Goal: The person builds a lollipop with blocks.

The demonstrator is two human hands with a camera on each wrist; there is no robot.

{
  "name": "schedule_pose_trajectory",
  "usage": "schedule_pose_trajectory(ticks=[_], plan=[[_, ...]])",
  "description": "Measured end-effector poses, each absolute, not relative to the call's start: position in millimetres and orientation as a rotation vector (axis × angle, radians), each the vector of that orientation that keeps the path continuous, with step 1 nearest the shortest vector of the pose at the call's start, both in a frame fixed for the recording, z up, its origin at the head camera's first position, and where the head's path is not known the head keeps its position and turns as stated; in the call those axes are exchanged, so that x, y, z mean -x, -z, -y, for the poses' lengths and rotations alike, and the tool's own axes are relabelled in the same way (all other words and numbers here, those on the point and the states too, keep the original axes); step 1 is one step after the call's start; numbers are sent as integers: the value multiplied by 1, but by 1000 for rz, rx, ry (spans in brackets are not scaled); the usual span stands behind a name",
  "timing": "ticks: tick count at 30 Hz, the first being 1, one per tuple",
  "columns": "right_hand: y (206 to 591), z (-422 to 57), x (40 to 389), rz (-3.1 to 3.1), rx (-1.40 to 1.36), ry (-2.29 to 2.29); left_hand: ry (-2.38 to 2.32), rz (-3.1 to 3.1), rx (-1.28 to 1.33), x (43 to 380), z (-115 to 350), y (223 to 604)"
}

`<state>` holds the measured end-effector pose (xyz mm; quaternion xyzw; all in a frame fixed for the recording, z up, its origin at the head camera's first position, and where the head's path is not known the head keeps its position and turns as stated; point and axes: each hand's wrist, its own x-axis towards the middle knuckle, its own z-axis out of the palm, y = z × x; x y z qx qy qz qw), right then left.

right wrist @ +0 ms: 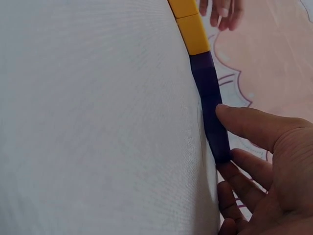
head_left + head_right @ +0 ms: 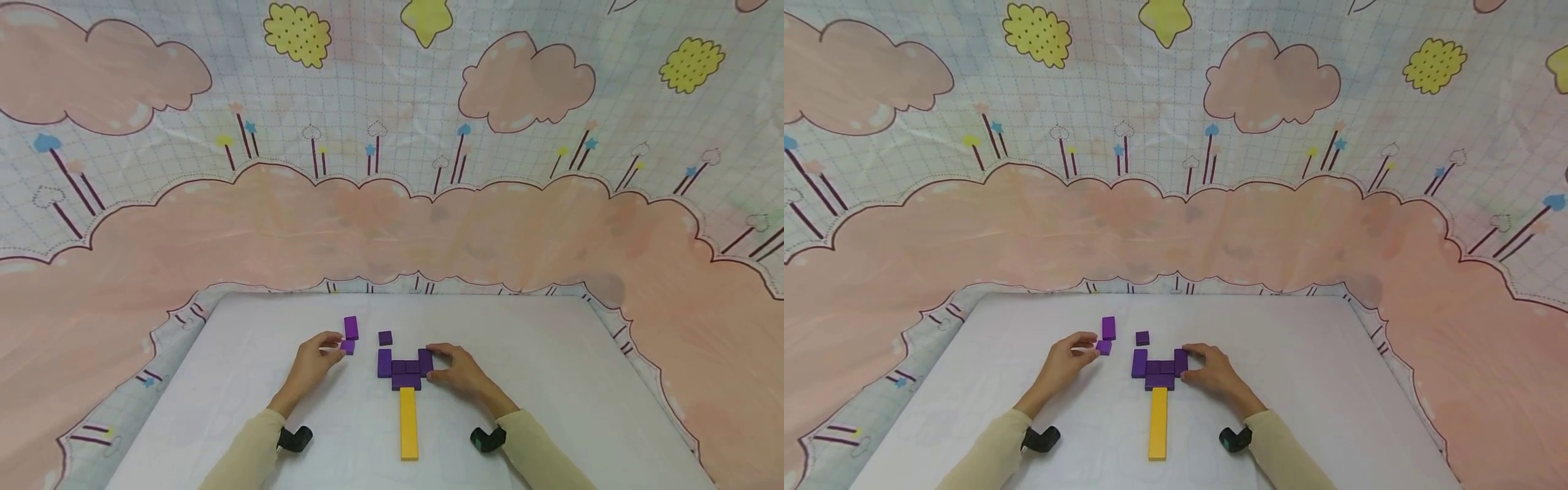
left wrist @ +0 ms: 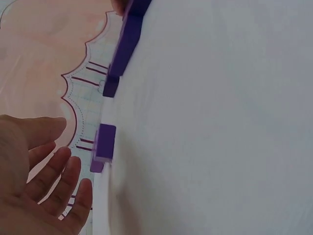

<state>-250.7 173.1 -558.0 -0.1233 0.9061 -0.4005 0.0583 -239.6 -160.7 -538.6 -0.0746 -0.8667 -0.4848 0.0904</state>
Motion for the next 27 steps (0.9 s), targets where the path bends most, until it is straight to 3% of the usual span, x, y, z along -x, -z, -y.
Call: schedule_pose_trajectory(ticks=[27], plan=[[558, -174, 250, -2728, 405, 1247, 1107, 2805, 320, 257, 164, 547]])
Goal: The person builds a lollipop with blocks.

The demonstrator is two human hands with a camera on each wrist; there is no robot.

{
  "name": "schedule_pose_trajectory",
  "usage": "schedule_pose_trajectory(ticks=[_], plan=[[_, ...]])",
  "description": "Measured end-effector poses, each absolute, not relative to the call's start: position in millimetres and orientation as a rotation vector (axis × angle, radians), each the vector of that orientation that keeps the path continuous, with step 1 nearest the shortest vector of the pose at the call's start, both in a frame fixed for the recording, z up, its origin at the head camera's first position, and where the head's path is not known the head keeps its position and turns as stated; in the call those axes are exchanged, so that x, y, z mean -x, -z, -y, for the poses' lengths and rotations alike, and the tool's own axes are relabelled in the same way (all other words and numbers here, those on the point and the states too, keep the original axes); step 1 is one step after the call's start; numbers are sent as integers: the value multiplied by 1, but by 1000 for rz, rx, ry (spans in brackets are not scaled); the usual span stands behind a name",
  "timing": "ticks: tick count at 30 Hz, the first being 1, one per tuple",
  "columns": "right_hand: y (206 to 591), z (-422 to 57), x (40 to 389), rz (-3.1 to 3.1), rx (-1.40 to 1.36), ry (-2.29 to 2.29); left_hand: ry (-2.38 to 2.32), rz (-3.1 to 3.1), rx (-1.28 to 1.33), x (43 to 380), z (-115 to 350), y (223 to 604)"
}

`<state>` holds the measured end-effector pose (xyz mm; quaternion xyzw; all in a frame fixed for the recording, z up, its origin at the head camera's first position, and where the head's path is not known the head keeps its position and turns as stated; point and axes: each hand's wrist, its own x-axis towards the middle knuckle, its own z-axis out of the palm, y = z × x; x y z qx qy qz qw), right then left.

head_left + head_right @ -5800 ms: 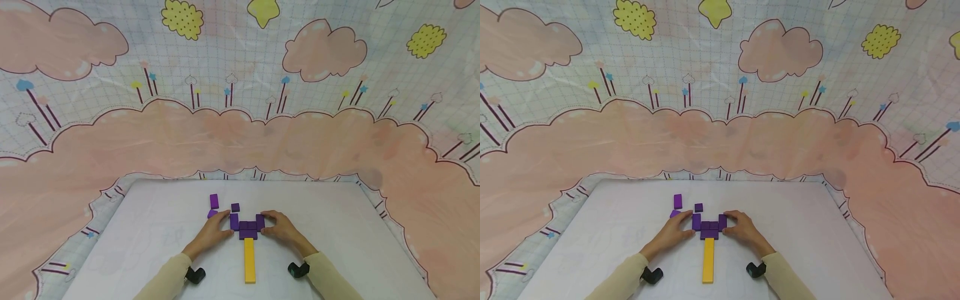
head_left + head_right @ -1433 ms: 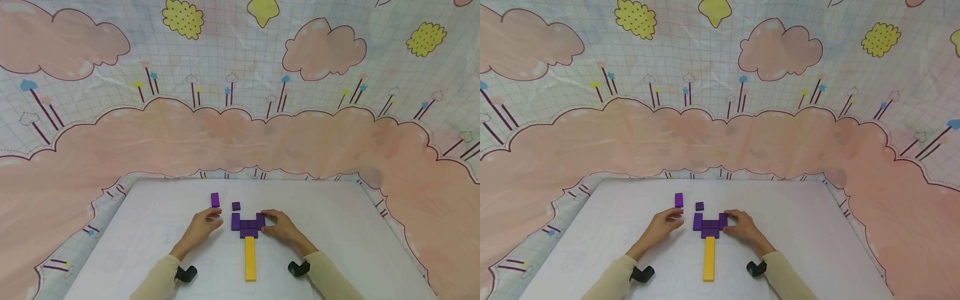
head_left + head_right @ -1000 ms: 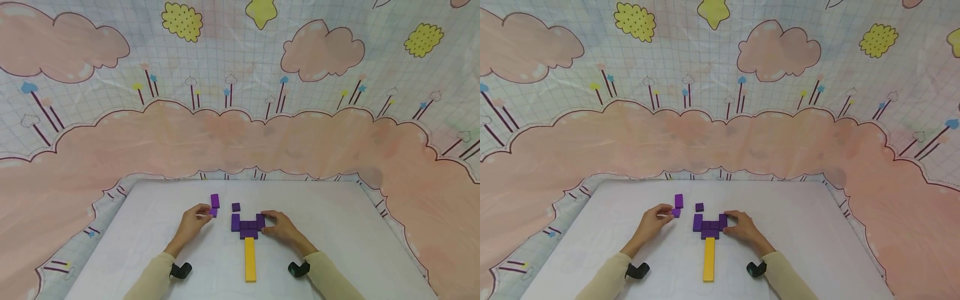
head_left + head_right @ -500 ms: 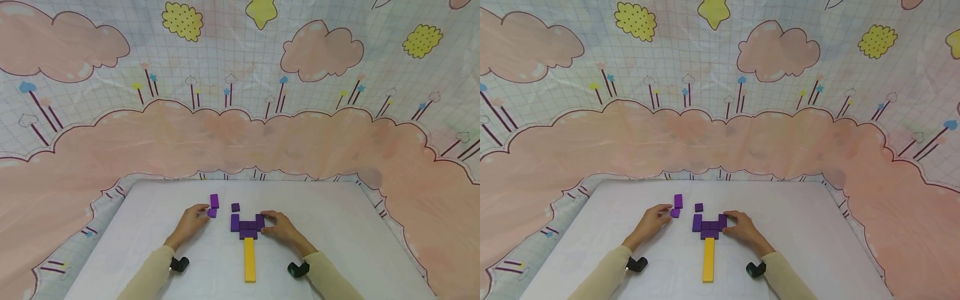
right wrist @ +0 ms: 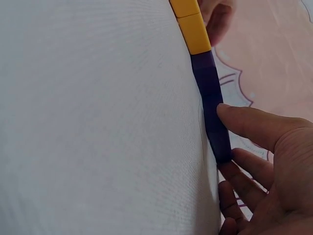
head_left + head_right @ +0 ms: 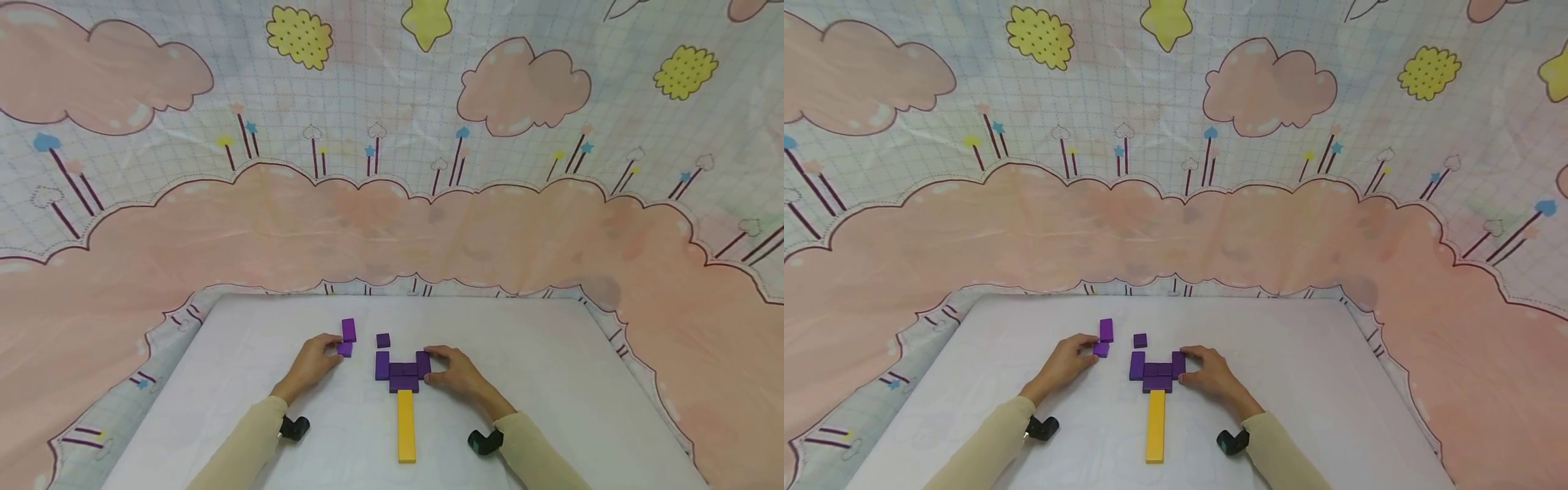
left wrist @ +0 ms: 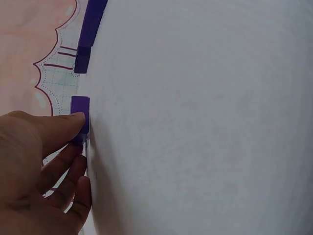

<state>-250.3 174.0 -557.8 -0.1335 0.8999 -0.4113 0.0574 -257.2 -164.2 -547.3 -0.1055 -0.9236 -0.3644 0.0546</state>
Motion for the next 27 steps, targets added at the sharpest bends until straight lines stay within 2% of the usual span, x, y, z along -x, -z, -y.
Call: schedule_pose_trajectory(ticks=[14, 27], plan=[[559, -174, 248, -2743, 391, 1226, 1035, 2759, 352, 255, 163, 551], [558, -172, 247, -2742, 376, 1218, 1152, 2714, 342, 246, 162, 550]])
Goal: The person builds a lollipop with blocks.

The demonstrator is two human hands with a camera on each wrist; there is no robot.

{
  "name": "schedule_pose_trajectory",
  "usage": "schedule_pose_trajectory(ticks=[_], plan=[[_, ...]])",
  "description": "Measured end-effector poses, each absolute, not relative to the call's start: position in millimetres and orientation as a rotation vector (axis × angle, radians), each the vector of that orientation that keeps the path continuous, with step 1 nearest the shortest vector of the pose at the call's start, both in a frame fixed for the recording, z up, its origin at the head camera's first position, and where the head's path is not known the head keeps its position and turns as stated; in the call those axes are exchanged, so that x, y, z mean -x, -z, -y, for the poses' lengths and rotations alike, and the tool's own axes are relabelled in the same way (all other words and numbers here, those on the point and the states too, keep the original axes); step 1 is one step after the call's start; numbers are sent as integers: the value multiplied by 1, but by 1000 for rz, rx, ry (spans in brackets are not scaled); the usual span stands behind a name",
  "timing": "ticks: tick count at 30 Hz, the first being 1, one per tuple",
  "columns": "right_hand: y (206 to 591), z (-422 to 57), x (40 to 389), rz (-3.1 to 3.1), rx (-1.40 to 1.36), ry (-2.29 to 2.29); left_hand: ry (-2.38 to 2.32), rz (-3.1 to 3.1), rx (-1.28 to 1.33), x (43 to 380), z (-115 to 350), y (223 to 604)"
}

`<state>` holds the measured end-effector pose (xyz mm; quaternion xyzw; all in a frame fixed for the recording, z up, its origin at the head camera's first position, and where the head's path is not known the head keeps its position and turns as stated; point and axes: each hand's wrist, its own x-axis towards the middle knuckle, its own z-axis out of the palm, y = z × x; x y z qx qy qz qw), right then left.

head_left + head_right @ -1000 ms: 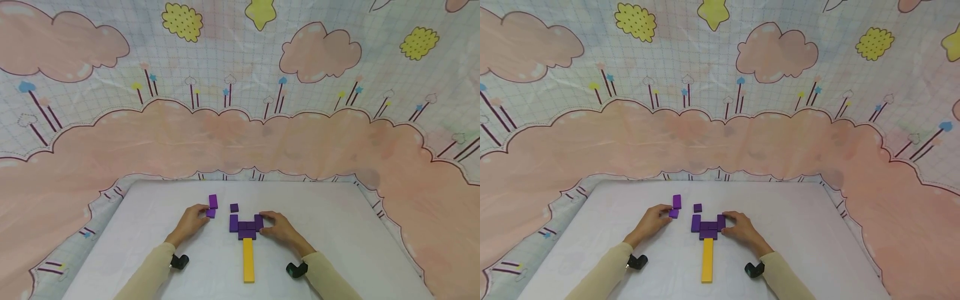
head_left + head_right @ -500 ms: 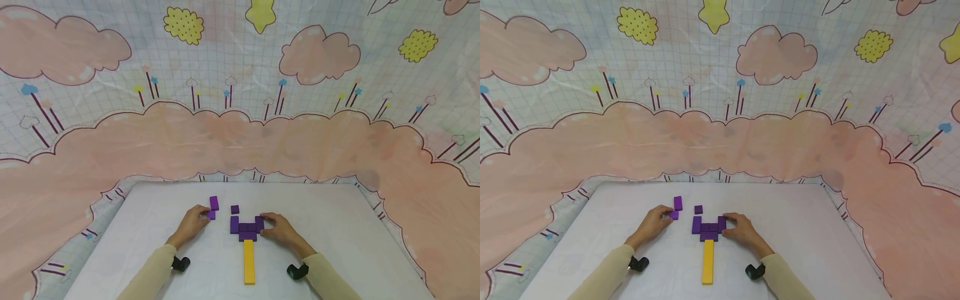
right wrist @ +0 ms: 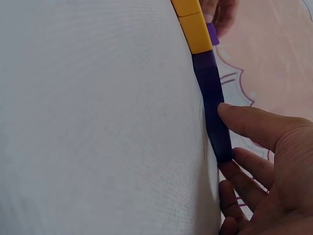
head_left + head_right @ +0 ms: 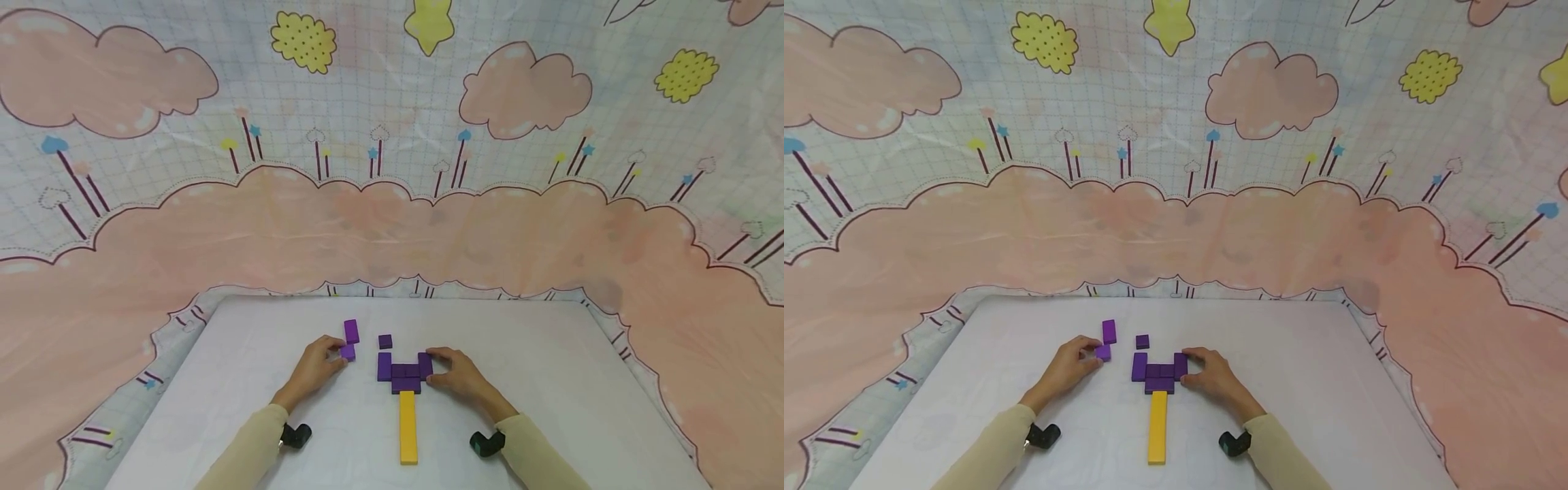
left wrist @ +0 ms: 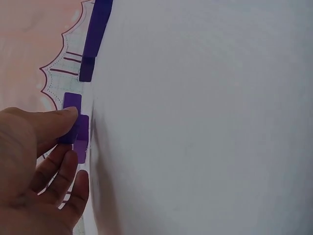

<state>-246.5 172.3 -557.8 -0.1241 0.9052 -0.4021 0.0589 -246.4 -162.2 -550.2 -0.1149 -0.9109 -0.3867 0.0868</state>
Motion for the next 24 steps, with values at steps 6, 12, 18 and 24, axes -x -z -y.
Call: schedule_pose_trajectory(ticks=[6, 12, 18, 24], plan=[[557, -173, 247, -2736, 392, 1227, 1164, 2660, 381, 244, 156, 548], [558, -174, 248, -2728, 395, 1243, 1227, 2662, 400, 239, 145, 537], [559, -174, 248, -2719, 419, 1257, 1269, 2669, 407, 238, 135, 533], [559, -174, 247, -2719, 404, 1251, 1261, 2689, 430, 237, 127, 530]])
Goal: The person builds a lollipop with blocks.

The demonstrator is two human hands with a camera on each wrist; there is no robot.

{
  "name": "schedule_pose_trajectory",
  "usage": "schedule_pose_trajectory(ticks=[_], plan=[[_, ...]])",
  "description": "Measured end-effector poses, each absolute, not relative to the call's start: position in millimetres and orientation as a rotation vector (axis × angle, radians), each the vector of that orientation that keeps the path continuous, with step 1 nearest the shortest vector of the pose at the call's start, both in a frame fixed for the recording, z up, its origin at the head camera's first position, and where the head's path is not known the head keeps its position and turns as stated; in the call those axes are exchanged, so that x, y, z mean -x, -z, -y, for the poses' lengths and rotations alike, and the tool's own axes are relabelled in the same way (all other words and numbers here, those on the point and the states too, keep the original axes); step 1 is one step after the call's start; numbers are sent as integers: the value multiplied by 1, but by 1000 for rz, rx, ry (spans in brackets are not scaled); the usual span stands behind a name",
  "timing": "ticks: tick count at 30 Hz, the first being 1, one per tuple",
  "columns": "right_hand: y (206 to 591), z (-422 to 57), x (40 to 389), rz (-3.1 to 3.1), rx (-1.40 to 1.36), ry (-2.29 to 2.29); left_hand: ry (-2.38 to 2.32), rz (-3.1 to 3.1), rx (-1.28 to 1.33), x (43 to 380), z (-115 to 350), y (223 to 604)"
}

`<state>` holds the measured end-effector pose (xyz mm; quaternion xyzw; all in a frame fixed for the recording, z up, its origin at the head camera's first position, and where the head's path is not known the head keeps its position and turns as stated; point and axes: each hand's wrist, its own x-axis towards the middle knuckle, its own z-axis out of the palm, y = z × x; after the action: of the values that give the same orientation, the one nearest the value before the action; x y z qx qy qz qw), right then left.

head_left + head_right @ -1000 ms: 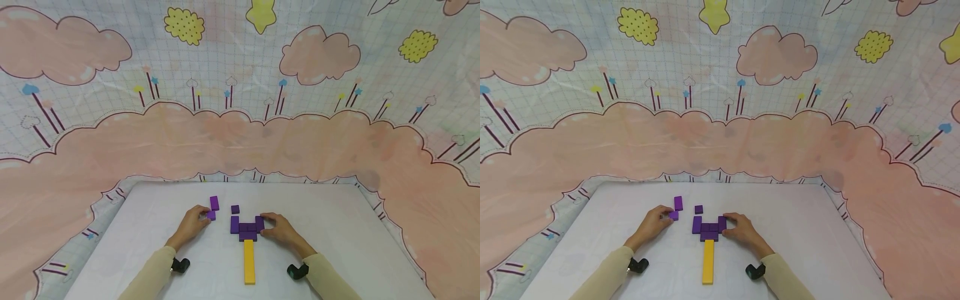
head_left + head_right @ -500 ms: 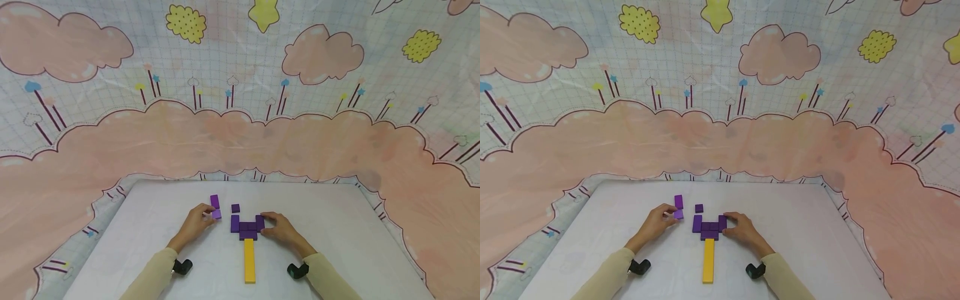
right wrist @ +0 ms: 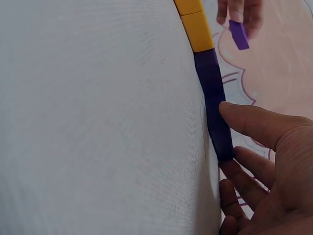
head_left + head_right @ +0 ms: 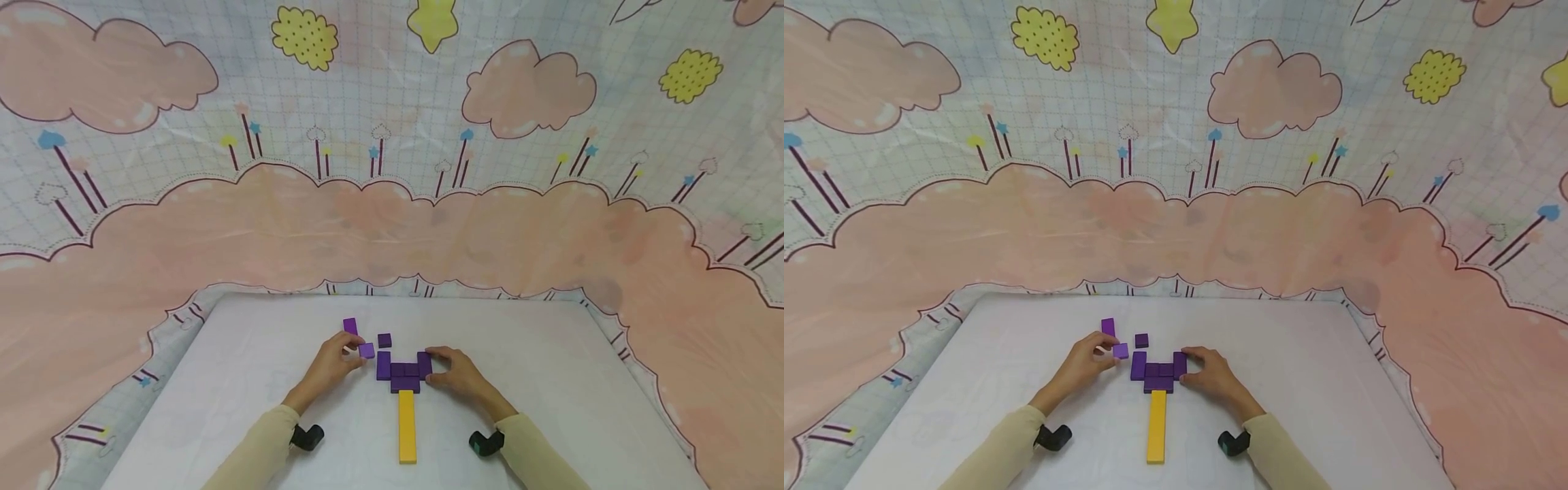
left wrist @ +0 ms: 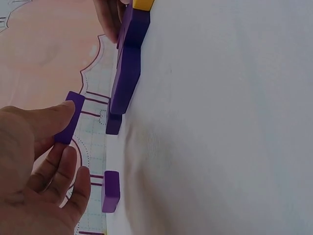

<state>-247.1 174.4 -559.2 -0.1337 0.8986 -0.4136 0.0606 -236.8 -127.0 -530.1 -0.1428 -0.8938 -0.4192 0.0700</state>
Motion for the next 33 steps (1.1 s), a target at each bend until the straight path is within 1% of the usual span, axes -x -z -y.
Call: schedule_pose_trajectory(ticks=[19, 26, 33], plan=[[559, -176, 247, -2744, 437, 1230, 1285, 2666, 486, 238, 95, 532], [559, -175, 247, -2751, 422, 1227, 1307, 2660, 436, 242, 83, 534], [558, -174, 248, -2756, 430, 1231, 1268, 2682, 442, 249, 73, 536]])
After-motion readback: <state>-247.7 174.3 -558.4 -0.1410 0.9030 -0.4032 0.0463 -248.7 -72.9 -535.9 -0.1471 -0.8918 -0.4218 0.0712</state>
